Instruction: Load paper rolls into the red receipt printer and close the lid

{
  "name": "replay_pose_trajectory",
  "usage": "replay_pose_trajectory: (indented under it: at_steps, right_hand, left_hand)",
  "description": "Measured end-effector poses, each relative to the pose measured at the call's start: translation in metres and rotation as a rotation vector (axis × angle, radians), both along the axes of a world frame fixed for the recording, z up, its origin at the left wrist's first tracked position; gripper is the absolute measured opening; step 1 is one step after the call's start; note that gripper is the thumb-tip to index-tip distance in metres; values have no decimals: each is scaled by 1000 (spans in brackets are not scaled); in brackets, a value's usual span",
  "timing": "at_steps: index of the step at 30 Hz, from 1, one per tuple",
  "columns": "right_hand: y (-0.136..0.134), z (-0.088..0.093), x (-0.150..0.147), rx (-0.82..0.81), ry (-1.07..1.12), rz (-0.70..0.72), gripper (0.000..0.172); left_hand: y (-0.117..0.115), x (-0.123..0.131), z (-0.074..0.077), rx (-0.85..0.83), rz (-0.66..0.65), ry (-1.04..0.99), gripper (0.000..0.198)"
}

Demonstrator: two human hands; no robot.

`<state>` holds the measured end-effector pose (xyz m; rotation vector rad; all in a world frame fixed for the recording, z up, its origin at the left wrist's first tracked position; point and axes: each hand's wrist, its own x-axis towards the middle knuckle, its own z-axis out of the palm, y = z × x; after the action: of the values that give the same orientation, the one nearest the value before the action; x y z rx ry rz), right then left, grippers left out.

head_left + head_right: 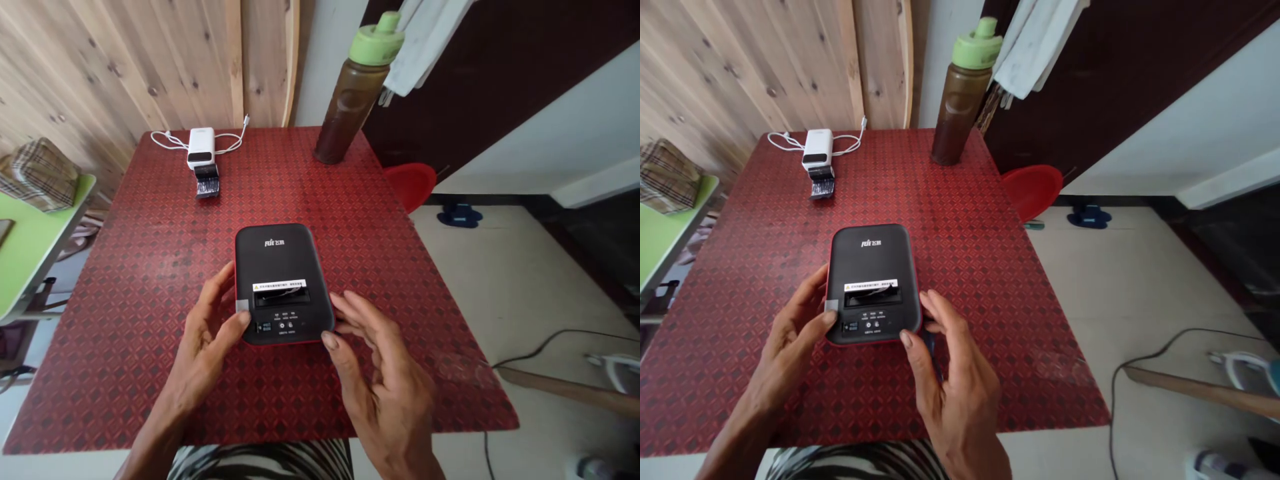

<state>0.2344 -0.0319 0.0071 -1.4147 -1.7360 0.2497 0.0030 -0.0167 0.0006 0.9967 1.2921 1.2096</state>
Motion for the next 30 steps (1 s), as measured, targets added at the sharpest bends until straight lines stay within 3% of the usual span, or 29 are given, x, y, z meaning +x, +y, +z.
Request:
replay_pose_trajectory:
  at_steps: [11,19,30]
  right_hand:
    - [-11,-4,-9,-5,76,-33,47]
    - [-12,-9,-9,2,38,-51,53]
    - [-10,-16,-15,-86,239,-95,49]
  left_hand:
    - [0,-9,-1,-48,-8,-34,53]
    - [1,6,7,-95,82,-54,56]
    - [2,19,5,-109,124,-98,57]
